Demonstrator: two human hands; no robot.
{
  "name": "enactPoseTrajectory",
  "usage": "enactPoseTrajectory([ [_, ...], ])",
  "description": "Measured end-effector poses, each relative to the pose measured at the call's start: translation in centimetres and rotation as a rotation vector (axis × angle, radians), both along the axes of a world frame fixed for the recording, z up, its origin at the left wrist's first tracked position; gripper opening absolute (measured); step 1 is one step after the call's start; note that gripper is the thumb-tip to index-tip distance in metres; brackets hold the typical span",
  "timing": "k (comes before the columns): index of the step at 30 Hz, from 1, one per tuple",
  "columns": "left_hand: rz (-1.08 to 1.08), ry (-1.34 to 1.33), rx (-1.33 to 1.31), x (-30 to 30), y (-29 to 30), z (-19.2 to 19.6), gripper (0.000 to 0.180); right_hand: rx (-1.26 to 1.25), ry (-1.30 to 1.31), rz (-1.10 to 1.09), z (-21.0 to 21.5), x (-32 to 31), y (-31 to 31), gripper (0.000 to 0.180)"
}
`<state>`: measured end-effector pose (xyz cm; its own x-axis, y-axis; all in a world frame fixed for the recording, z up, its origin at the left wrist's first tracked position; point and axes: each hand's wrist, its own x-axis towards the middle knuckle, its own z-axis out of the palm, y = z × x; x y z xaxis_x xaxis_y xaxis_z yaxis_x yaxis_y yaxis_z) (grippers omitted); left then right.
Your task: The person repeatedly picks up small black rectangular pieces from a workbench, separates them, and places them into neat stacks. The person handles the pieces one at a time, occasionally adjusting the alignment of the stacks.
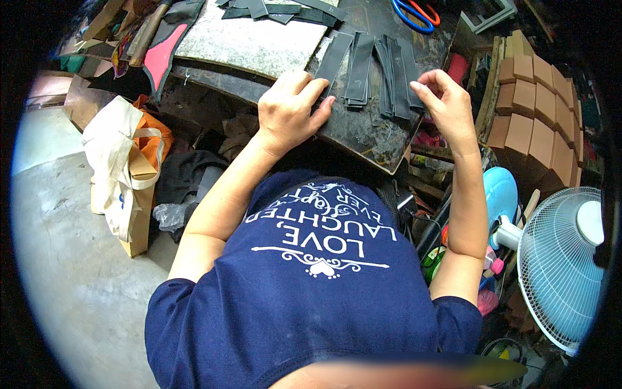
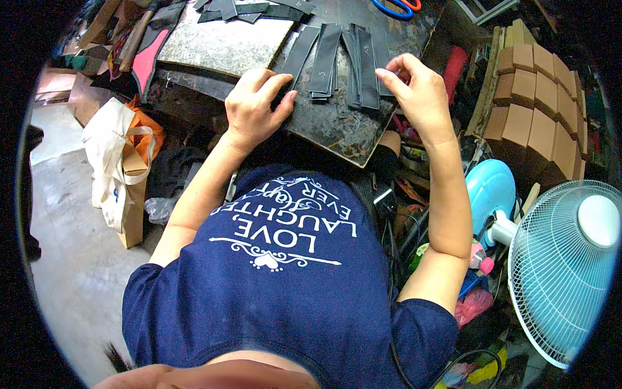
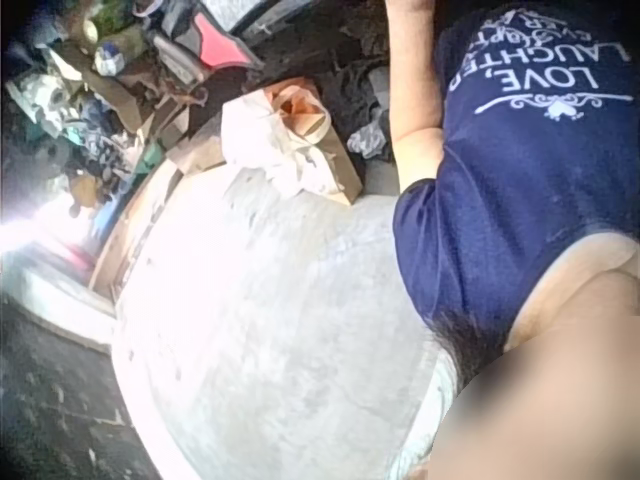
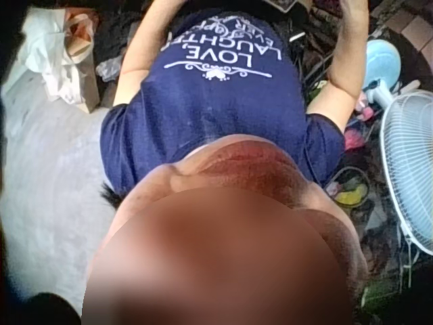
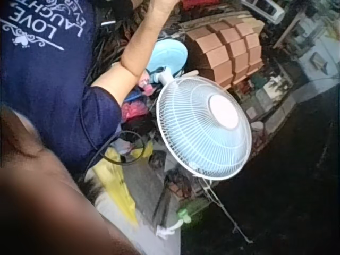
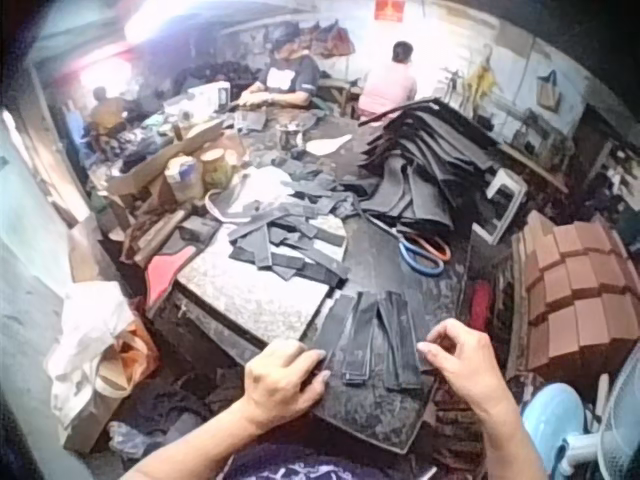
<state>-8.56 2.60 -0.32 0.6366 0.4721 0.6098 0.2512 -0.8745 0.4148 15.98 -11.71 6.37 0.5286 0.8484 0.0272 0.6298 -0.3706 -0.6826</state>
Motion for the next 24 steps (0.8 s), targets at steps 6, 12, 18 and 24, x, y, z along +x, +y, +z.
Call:
enactPoseTrajectory([
  [6, -0.007, -0.015, -0.001, 0.0, 0.2, -0.3, 0.022, -0.352, -0.225, 0.007, 0.7, -2.7, -2.2, 0.045],
  [12, -0.035, -0.077, 0.067, 0.2, 0.5, -0.5, 0.022, -0.198, -0.055, -0.036, -0.3, -3.2, -2.7, 0.033],
  [18, -0.029, -0.232, -0.232, -0.5, 0.1, -0.1, 0.021, 0.151, 0.11, 0.007, 1.0, -3.3, -3.6, 0.02],
  [24, -0.07, -0.388, -0.27, -1.0, -0.1, 2.8, 0.026, 0.45, 0.193, 0.183, 5.0, -4.4, -4.1, 0.016],
])
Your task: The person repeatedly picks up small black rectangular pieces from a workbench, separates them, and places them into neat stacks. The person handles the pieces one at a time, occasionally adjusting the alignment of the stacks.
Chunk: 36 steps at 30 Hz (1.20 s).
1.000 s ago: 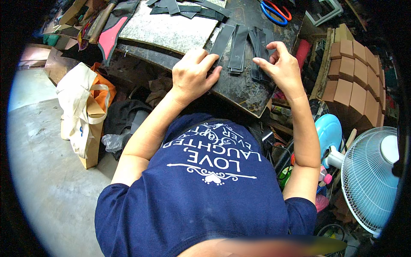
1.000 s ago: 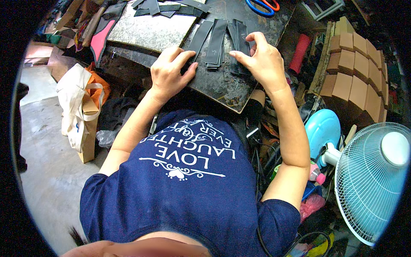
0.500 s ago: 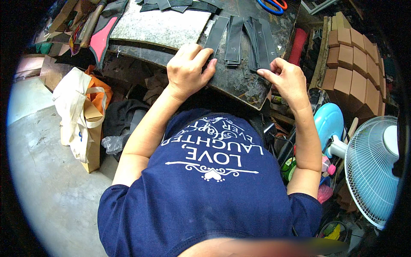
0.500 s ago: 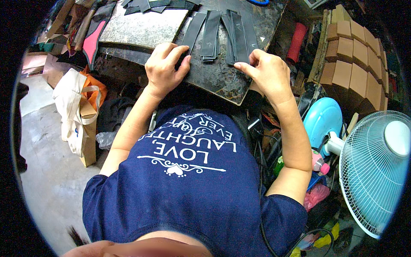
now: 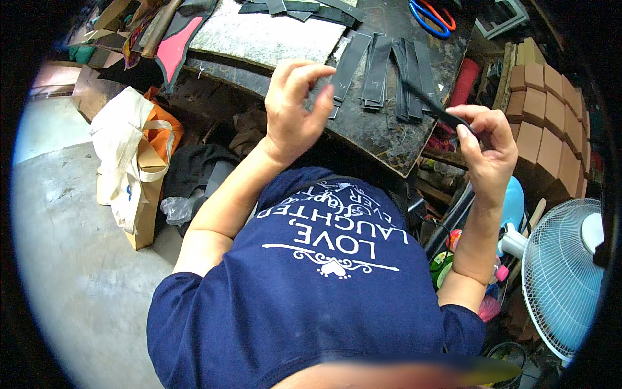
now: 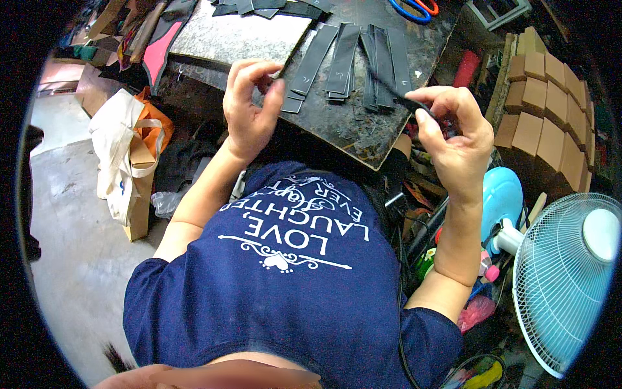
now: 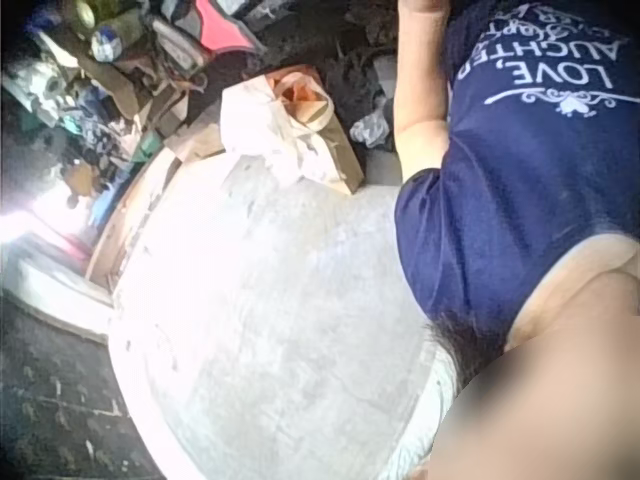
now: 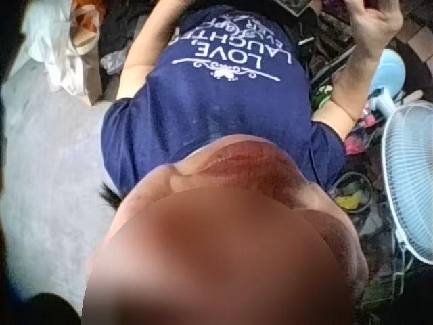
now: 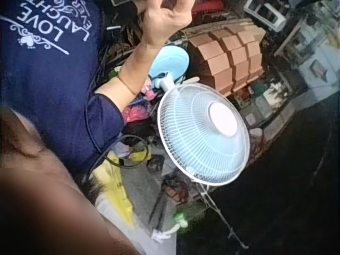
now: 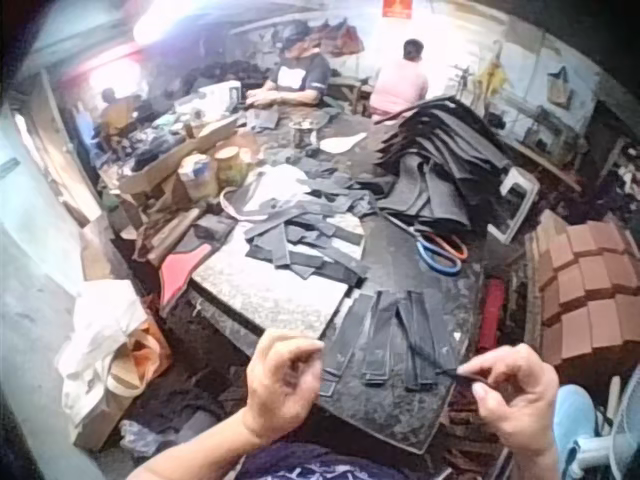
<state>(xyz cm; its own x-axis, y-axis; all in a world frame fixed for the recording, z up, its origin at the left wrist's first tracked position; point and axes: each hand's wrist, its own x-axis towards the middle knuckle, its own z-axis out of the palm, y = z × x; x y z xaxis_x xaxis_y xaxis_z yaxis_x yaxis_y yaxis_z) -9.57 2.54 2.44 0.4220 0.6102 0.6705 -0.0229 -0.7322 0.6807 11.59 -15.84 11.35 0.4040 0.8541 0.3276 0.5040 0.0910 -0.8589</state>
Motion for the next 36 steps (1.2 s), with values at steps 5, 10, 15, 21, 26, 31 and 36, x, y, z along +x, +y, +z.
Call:
enactPoseTrajectory([
  [5, -0.451, 0.126, 0.033, 0.6, -2.3, 2.7, 0.06, -0.027, 0.265, 0.172, 0.8, -1.8, -0.8, 0.02],
  [10, -0.856, 0.46, -0.716, 1.6, -3.5, 2.7, 0.032, -0.115, 0.346, 0.034, -1.3, -2.0, -0.4, 0.016],
  [15, -0.845, 0.314, -1.022, 3.4, -5.3, 1.8, 0.018, -0.218, 0.637, -0.001, -2.5, -1.5, -0.7, 0.027],
  [21, -0.855, 0.258, -1.175, 4.4, -5.3, 1.4, 0.023, -0.446, 0.65, -0.036, -4.0, -0.6, -0.1, 0.018],
  [26, -0.485, 0.128, -0.641, 3.5, -4.8, 0.8, 0.024, -0.413, 0.527, -0.109, -3.8, 4.1, 1.5, 0.012],
  [31, -0.028, 0.106, 0.047, 2.1, -0.2, -0.4, 0.026, -0.412, 0.514, -0.105, -4.7, 8.2, 3.4, 0.014],
  [36, 0.022, 0.094, 0.179, 2.5, 1.5, -1.7, 0.027, -0.447, 0.377, -0.145, -6.0, 9.6, 5.2, 0.02],
])
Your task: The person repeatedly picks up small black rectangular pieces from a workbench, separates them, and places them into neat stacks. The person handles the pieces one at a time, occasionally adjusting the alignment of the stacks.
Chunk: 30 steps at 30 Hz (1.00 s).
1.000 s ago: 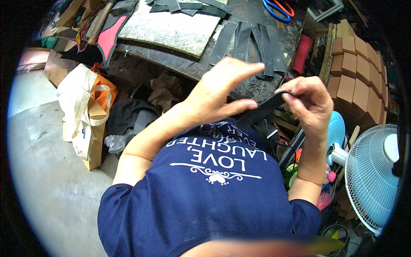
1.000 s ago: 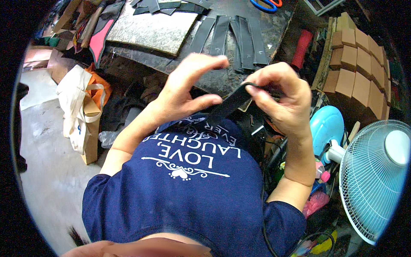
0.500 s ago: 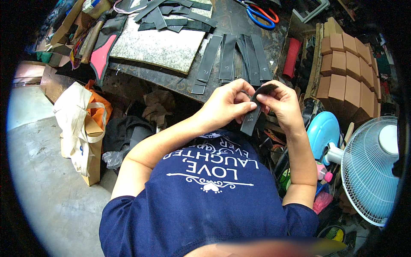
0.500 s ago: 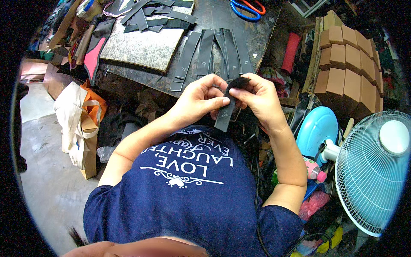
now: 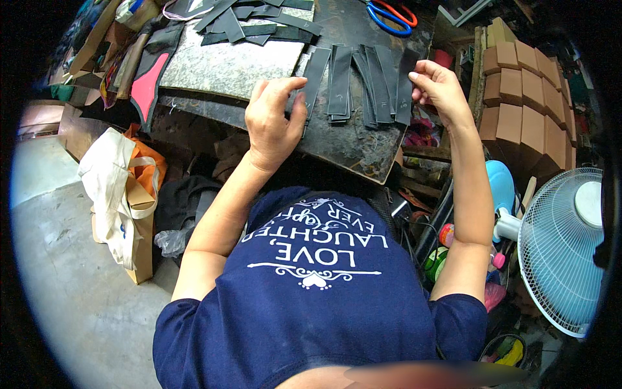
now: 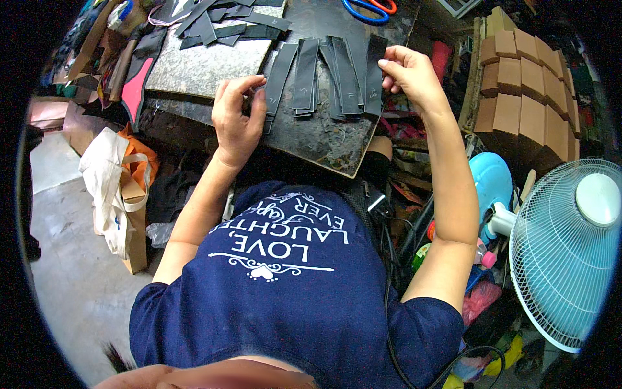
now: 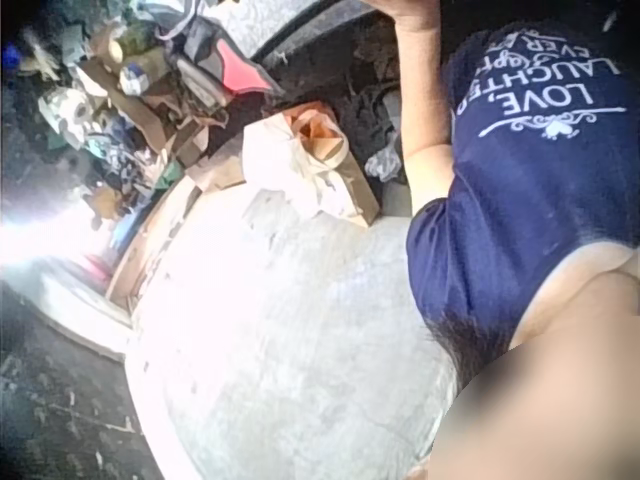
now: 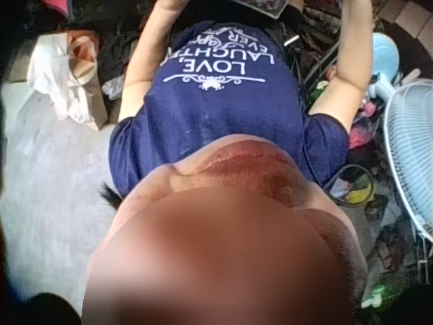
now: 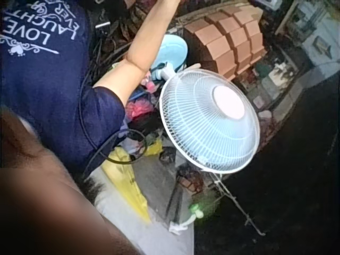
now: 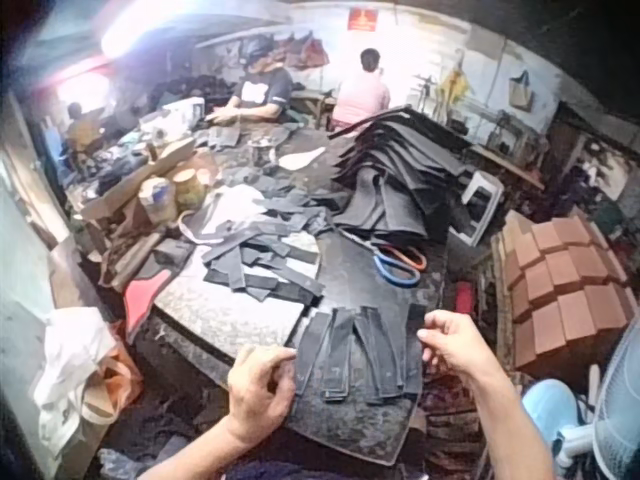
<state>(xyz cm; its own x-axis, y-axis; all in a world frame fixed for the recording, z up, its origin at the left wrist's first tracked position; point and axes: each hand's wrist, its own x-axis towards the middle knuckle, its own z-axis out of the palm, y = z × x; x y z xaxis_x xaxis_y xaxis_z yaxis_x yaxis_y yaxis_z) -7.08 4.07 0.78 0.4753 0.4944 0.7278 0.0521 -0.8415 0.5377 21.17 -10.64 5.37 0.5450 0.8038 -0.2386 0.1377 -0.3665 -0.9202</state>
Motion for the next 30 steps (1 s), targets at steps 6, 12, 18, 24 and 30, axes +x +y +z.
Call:
enactPoseTrajectory([
  [6, -0.007, 0.012, -0.017, 0.0, -0.2, -0.3, 0.025, -0.064, -0.432, 0.087, -2.0, -0.1, 1.9, 0.033],
  [12, -0.014, 0.045, 0.008, 0.0, -0.3, -0.1, 0.026, 0.028, -0.728, 0.08, -0.6, -2.0, 1.3, 0.024],
  [18, -0.003, 0.058, 0.05, 0.1, -0.4, 0.0, 0.025, -0.184, -0.704, 0.181, 1.1, -4.9, 0.5, 0.03],
  [24, -0.014, 0.042, 0.066, 0.1, -0.3, -0.1, 0.024, -0.288, -0.815, 0.147, 1.5, -6.0, 1.4, 0.033],
  [30, -0.013, 0.044, 0.068, 0.0, -0.2, -0.4, 0.022, -0.261, -0.895, 0.117, 1.3, -6.4, 2.0, 0.049],
])
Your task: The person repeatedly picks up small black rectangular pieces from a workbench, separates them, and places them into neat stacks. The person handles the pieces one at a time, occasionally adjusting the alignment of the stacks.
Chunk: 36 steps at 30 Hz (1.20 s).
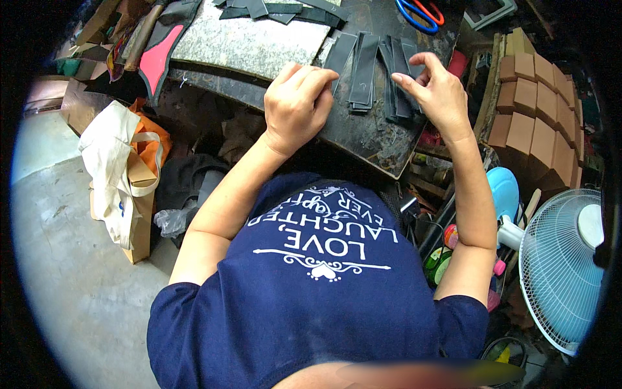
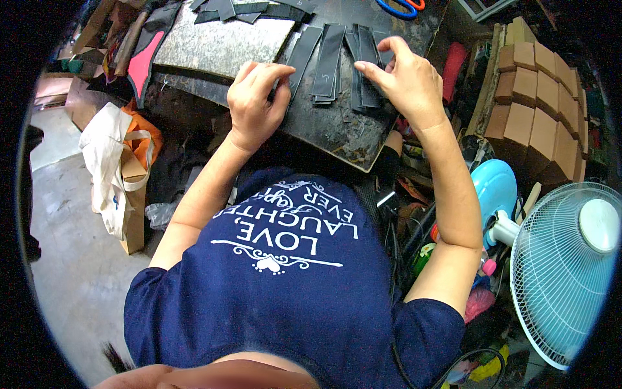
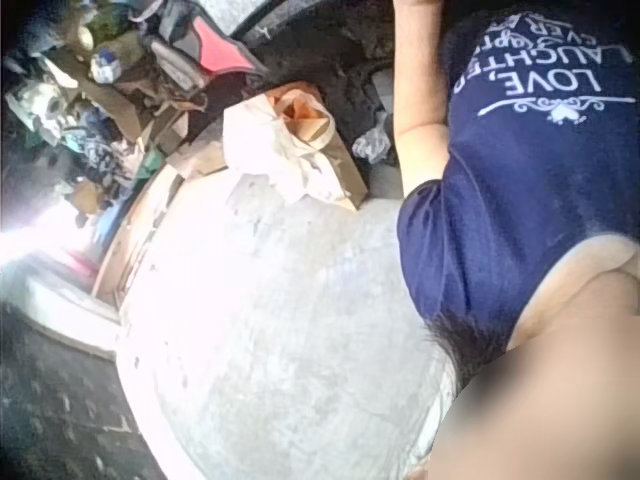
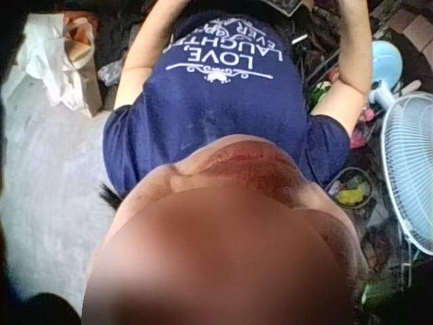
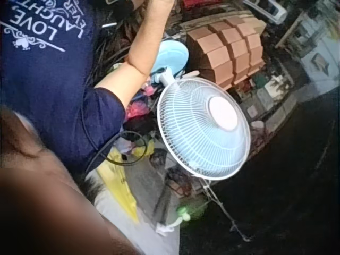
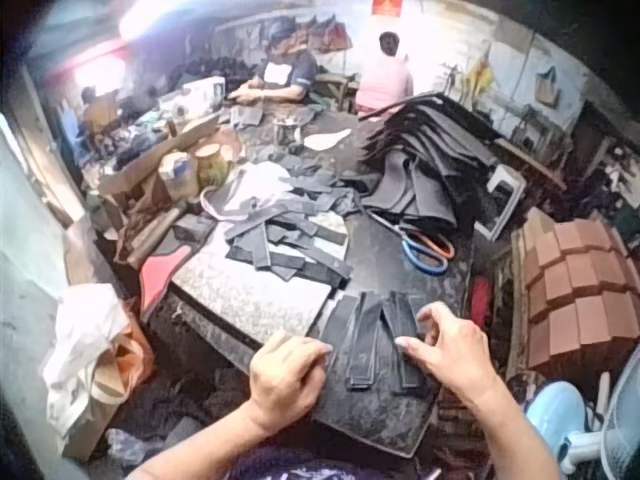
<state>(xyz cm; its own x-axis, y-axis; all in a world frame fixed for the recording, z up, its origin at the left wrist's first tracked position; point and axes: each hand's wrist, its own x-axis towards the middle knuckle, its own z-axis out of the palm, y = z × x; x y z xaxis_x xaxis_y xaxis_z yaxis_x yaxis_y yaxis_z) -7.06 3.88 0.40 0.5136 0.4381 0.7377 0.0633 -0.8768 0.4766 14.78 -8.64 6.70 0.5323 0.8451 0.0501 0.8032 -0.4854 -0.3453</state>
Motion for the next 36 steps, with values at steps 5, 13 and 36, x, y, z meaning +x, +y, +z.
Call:
enactPoseTrajectory([
  [5, -0.011, -0.014, 0.019, 0.0, 0.2, -0.2, 0.022, -0.01, -0.116, 0.095, -0.6, -0.5, 0.6, 0.051],
  [13, -0.014, 0.002, -0.01, -0.2, 0.0, -0.2, 0.019, -0.086, 0.079, 0.023, 0.3, -0.4, 0.7, 0.049],
  [36, -0.021, 0.173, 0.051, -1.3, -1.3, 2.4, 0.032, 0.067, 0.016, 0.045, 1.7, -0.2, -2.4, 0.034],
])
